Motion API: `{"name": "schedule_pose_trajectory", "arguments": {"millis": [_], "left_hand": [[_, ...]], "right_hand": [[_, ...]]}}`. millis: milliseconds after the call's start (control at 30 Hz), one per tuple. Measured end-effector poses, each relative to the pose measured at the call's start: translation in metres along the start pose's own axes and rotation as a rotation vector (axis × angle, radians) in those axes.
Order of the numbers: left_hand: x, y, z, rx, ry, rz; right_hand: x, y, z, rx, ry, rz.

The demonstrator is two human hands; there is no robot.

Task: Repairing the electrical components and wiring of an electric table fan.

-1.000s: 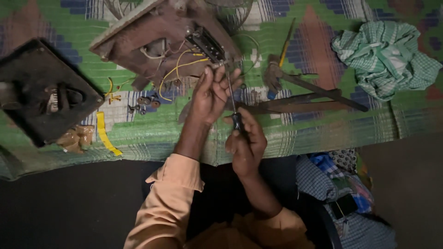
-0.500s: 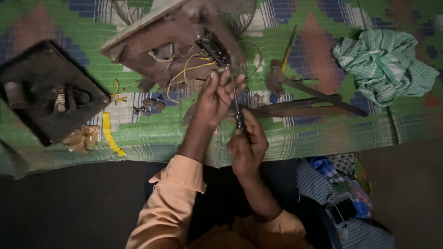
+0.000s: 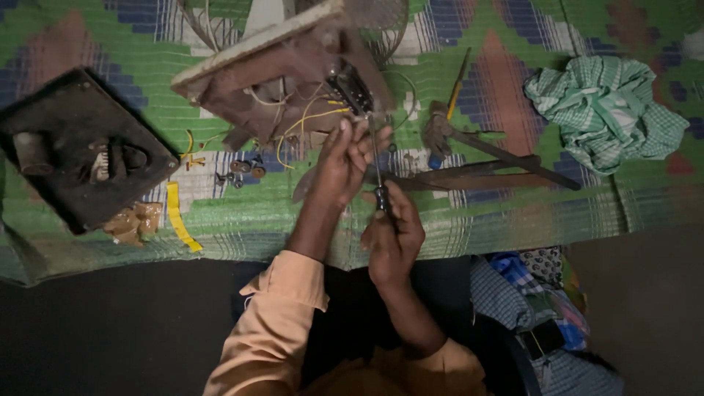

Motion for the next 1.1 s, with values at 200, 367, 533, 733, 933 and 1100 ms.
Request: {"name": "schedule_pose_trajectory", "arguments": {"millis": [200,367,533,733,933,1100], "left_hand": [[0.009,0.008,-0.013,-0.065,0.051,-0.007],[0.009,0.008,-0.011,-0.054,0.109,-0.017],[-0.003,-0.003,0.011,-0.119,0.150,-0.020],[0.008,0.008,-0.008,-0.073,0.074,-0.036],[0.006,0.006,0.002,-0.072,0.135,-0.040],[0.009,0.003,-0.010,-0.032,0.179,0.006]], "right_hand": [[-0.015,0.004,-0.010,0.021,0.067,-0.003],[-0.039,-0.001,-0.022,-0.043,0.103,0.163],[-0.025,-0.010,-0.022,-0.065,0.105,0.099],[-0.033,0.003,-0.020,-0.022,0.030,0.005],[-0.011,-0.006,-0.011,-0.104,-0.027,-0.030],[-0.028,-0.011,-0.030,-0.079,0.036,0.015]]}}
Point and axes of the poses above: each hand's wrist, its own y-axis towards the middle knuckle, its own z-axis out of the palm, x = y × z, the point moved 2 cm from there along y, towards the middle knuckle, and after that the axes turned 12 degrees about -x, right-handed, at the moved point
